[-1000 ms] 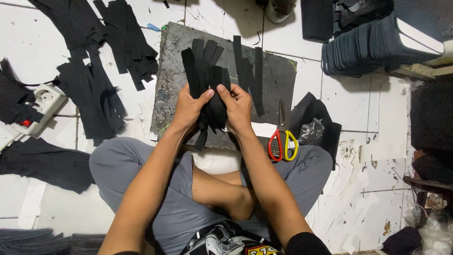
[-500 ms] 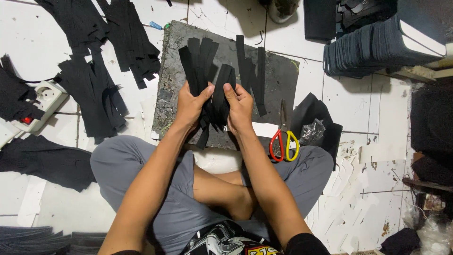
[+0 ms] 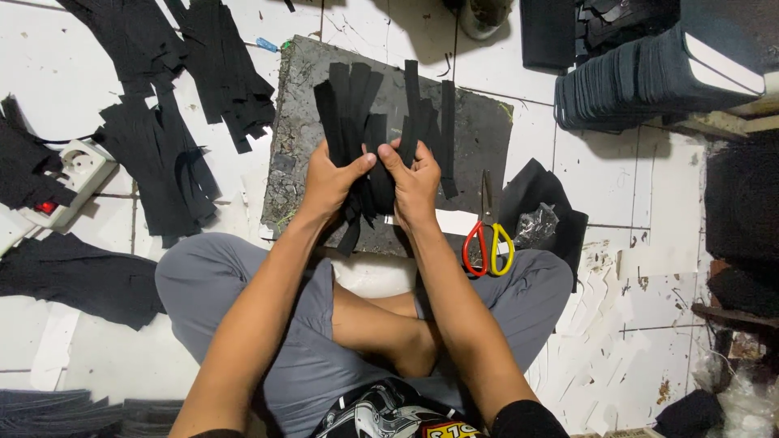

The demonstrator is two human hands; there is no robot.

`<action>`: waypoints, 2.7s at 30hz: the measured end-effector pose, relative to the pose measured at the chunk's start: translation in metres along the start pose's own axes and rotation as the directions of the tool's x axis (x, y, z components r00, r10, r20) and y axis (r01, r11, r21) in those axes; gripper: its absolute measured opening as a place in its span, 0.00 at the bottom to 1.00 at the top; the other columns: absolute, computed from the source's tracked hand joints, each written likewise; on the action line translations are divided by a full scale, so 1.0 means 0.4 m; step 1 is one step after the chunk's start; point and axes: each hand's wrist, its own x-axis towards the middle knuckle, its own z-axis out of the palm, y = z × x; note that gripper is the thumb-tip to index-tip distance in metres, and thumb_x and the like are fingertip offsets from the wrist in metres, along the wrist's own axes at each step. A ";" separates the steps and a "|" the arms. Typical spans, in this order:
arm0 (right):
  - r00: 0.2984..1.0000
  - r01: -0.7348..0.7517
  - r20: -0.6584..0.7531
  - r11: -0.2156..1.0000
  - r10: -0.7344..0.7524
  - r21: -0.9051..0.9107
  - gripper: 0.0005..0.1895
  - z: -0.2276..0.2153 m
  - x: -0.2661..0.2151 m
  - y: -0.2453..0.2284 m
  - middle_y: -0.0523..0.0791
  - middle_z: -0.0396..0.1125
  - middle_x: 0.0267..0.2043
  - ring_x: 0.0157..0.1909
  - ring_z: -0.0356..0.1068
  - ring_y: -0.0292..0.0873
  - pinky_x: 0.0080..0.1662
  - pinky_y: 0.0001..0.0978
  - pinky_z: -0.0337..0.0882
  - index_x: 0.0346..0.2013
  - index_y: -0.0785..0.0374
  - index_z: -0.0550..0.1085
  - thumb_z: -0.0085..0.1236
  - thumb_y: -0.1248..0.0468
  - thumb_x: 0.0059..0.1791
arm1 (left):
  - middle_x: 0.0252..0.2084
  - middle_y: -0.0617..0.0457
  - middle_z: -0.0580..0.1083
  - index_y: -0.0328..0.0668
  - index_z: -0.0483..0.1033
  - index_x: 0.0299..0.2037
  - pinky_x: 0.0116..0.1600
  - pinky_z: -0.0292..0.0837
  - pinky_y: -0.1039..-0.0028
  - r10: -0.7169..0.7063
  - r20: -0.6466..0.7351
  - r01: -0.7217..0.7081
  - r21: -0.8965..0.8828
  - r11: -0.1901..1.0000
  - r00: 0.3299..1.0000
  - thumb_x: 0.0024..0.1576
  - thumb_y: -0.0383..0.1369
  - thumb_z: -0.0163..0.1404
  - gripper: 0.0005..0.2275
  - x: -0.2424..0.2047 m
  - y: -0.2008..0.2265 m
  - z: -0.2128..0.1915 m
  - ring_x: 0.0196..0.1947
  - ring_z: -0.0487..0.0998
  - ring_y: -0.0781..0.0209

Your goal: Align black material strips on a metal template board and press them down using a hand-held block

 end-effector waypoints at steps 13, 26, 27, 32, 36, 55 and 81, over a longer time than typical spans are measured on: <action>0.999 -0.039 -0.015 0.997 0.040 0.072 0.12 -0.110 0.070 -0.067 0.41 0.70 0.33 0.32 0.70 0.35 0.29 0.24 0.75 0.43 0.58 0.76 0.69 0.63 0.48 | 0.43 0.50 0.82 0.41 0.78 0.47 0.45 0.79 0.74 -0.012 -0.032 0.012 0.005 1.000 0.999 0.50 0.33 0.70 0.18 0.002 0.027 -0.003 0.41 0.81 0.67; 0.853 0.452 0.164 0.544 -0.496 -0.707 0.20 -0.203 0.174 -0.089 0.54 0.62 0.53 0.55 0.67 0.56 0.56 0.43 0.72 0.58 0.69 0.70 0.63 0.67 0.53 | 0.40 0.49 0.82 0.39 0.78 0.45 0.42 0.81 0.71 -0.182 -0.075 0.178 -0.050 0.983 0.981 0.48 0.30 0.70 0.17 -0.037 0.046 0.007 0.38 0.82 0.63; 0.802 0.512 0.189 0.492 -0.566 -0.704 0.15 -0.205 0.163 -0.080 0.51 0.63 0.47 0.49 0.69 0.54 0.51 0.43 0.72 0.54 0.65 0.73 0.61 0.65 0.54 | 0.40 0.48 0.81 0.38 0.78 0.45 0.41 0.81 0.69 -0.205 -0.079 0.199 -0.072 0.977 0.976 0.48 0.30 0.70 0.17 -0.040 0.046 0.010 0.37 0.82 0.62; 0.967 0.174 0.246 0.861 -0.060 -0.477 0.12 -0.191 0.049 0.024 0.44 0.73 0.35 0.39 0.71 0.39 0.44 0.32 0.73 0.43 0.58 0.82 0.68 0.58 0.48 | 0.37 0.45 0.81 0.35 0.78 0.43 0.37 0.82 0.67 -0.273 -0.075 0.263 -0.118 0.957 0.959 0.48 0.27 0.69 0.16 -0.061 0.006 0.053 0.33 0.83 0.59; 0.975 -0.049 0.190 0.943 0.116 -0.329 0.07 -0.120 0.020 -0.034 0.42 0.74 0.27 0.28 0.70 0.30 0.30 0.20 0.71 0.38 0.57 0.83 0.68 0.60 0.48 | 0.39 0.38 0.81 0.29 0.76 0.43 0.37 0.85 0.65 -0.293 -0.026 0.281 -0.215 0.935 0.956 0.52 0.25 0.64 0.13 -0.079 0.043 0.104 0.33 0.84 0.53; 0.931 -0.352 0.088 0.935 0.354 -0.039 0.12 -0.080 0.005 -0.119 0.46 0.55 0.10 0.06 0.56 0.37 0.12 0.29 0.61 0.29 0.64 0.70 0.62 0.63 0.52 | 0.24 0.38 0.78 0.30 0.78 0.35 0.30 0.81 0.69 -0.327 -0.067 0.329 0.018 0.944 0.943 0.61 0.31 0.51 0.09 -0.133 0.054 0.139 0.23 0.83 0.54; 0.973 0.208 0.214 0.744 -0.089 -0.635 0.14 -0.182 0.076 -0.108 0.52 0.68 0.46 0.50 0.71 0.55 0.51 0.40 0.73 0.50 0.64 0.78 0.60 0.61 0.53 | 0.22 0.35 0.75 0.26 0.76 0.40 0.29 0.80 0.70 -0.280 -0.134 0.249 -0.209 0.946 0.951 0.62 0.32 0.50 0.11 -0.203 0.099 0.141 0.20 0.80 0.54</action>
